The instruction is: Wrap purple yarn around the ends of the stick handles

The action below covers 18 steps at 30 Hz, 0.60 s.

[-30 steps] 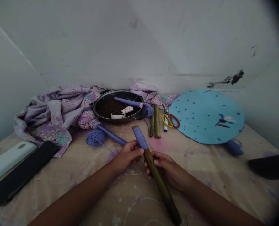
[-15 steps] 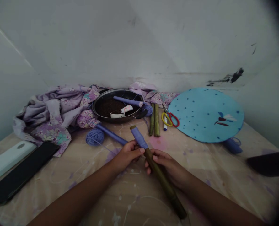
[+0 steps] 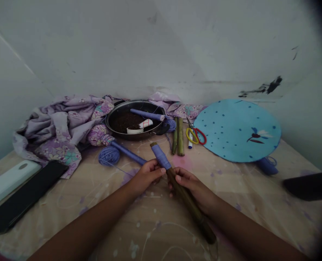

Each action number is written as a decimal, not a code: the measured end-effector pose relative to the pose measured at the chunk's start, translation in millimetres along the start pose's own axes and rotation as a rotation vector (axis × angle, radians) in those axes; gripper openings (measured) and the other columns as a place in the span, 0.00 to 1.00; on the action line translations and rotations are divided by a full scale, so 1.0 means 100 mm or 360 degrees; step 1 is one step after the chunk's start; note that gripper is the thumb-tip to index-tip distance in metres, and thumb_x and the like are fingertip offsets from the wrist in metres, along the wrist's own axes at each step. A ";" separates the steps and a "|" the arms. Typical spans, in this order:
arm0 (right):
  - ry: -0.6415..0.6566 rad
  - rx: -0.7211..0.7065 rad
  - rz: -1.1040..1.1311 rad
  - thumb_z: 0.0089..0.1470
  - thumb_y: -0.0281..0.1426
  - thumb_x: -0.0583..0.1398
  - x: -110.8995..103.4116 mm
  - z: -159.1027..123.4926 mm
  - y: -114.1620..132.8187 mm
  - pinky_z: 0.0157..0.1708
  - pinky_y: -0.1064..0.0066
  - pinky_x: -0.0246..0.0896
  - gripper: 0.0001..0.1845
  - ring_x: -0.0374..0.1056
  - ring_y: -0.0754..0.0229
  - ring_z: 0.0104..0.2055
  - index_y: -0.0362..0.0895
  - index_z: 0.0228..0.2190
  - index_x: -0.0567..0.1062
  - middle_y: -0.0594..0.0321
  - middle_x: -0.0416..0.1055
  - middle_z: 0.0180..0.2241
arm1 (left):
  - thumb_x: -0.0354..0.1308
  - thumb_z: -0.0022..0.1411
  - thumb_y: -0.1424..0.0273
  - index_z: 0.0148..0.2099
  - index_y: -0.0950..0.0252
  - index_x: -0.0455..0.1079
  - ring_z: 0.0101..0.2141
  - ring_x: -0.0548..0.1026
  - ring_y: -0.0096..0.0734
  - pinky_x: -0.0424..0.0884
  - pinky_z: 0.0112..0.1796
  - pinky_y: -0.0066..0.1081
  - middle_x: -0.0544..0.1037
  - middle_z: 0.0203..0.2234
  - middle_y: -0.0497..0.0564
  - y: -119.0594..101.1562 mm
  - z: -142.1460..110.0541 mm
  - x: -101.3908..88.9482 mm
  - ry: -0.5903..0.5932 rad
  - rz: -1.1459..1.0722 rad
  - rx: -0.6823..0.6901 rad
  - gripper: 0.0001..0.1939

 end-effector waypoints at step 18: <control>0.0067 -0.0021 -0.0022 0.48 0.39 0.65 -0.04 0.00 -0.05 0.32 0.68 0.66 0.18 0.69 0.61 0.29 0.41 0.38 0.72 0.61 0.72 0.29 | 0.66 0.46 0.58 0.33 0.68 0.65 0.16 0.56 0.16 0.49 0.18 0.22 0.62 0.16 0.40 0.00 -0.01 -0.01 -0.0034 0.0039 -0.0021 0.21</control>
Point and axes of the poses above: each hand's wrist, its own z-axis towards the middle knuckle, its own x-axis out of the palm, y = z × x, the point moved 1 cm from there along z, towards the middle knuckle
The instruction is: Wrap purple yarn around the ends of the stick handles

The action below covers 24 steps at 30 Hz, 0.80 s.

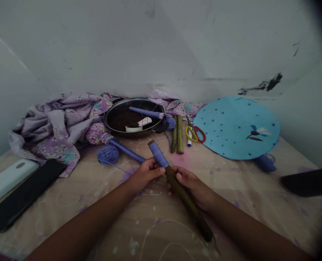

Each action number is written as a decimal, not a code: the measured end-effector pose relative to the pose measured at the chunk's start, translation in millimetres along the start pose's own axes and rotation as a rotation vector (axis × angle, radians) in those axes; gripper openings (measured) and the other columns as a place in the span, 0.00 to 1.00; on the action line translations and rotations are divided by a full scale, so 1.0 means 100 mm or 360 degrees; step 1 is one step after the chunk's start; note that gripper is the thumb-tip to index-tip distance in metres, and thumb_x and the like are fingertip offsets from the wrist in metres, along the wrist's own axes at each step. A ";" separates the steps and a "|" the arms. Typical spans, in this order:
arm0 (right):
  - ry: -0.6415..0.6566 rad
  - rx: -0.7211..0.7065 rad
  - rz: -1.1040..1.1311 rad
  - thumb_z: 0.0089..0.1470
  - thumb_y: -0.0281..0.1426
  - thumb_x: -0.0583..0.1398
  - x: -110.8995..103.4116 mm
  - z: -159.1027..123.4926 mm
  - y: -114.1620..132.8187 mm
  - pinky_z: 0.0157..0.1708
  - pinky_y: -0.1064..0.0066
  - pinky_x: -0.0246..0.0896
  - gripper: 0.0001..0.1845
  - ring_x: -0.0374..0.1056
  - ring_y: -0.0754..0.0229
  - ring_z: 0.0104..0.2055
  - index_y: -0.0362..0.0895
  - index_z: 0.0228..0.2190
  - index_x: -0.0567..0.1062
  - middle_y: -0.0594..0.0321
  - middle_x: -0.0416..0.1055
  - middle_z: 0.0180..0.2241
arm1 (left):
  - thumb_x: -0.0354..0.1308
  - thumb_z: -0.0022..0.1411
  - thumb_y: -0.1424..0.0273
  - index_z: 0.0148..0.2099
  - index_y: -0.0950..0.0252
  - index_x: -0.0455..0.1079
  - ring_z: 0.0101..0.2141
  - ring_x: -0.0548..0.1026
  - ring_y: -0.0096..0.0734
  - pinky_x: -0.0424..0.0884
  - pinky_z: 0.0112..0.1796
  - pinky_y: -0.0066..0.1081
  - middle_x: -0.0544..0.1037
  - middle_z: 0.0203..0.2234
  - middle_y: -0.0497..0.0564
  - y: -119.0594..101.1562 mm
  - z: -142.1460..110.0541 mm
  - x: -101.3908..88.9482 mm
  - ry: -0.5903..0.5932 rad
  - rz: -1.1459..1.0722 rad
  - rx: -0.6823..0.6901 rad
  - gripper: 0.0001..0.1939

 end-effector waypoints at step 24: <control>0.0004 0.0000 0.0090 0.53 0.37 0.62 0.01 0.00 0.04 0.32 0.75 0.64 0.13 0.71 0.66 0.29 0.39 0.34 0.76 0.60 0.74 0.31 | 0.62 0.51 0.59 0.39 0.68 0.65 0.15 0.54 0.16 0.47 0.18 0.22 0.64 0.16 0.40 -0.03 -0.01 0.04 0.0076 -0.0029 -0.0010 0.20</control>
Point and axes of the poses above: each hand's wrist, its own z-axis towards the middle knuckle, its own x-axis out of the palm, y = z × x, the point moved 1 cm from there along z, towards the middle knuckle
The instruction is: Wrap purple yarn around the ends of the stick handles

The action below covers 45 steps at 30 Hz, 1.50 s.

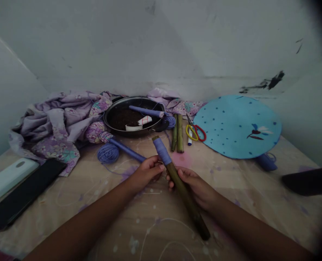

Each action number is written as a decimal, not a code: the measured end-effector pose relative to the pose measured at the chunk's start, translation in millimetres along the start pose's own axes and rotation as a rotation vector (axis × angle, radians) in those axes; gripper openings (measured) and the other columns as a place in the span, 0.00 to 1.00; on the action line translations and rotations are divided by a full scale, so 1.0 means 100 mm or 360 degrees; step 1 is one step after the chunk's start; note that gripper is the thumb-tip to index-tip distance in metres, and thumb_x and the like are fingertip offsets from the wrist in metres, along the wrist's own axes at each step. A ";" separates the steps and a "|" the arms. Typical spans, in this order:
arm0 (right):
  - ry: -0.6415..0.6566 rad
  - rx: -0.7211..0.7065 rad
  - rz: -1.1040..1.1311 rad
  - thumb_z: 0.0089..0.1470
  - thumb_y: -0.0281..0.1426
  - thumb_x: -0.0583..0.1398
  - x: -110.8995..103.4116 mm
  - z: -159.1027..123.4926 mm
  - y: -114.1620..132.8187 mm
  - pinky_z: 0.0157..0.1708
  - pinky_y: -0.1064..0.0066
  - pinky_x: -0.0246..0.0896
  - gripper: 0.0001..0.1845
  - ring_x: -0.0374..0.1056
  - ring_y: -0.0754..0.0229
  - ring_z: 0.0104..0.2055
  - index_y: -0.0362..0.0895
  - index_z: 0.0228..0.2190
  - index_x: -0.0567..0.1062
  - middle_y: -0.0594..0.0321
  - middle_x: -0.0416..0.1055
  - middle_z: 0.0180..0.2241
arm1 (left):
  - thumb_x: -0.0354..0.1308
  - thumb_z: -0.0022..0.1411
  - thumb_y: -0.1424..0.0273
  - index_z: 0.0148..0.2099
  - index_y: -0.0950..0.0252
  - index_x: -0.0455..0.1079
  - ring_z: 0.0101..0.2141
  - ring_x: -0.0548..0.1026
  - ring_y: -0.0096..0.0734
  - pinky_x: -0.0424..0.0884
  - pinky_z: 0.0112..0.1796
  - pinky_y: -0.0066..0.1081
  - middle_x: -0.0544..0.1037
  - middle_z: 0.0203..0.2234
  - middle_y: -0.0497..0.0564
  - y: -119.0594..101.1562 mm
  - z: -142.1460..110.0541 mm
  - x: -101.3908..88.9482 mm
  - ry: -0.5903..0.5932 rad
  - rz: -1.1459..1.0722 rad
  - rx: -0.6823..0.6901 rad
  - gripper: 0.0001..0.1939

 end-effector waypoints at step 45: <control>-0.0634 -0.0815 -0.1079 0.53 0.33 0.61 0.14 -0.12 0.08 0.49 0.58 0.59 0.18 0.59 0.52 0.53 0.51 0.47 0.67 0.56 0.61 0.52 | 0.62 0.50 0.57 0.35 0.68 0.64 0.14 0.52 0.15 0.46 0.17 0.22 0.57 0.14 0.37 0.01 0.04 -0.02 -0.0032 0.0024 -0.0032 0.20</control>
Point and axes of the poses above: each hand's wrist, its own z-axis towards the middle knuckle, its own x-axis out of the palm, y = z × x, the point moved 1 cm from there along z, towards the middle knuckle
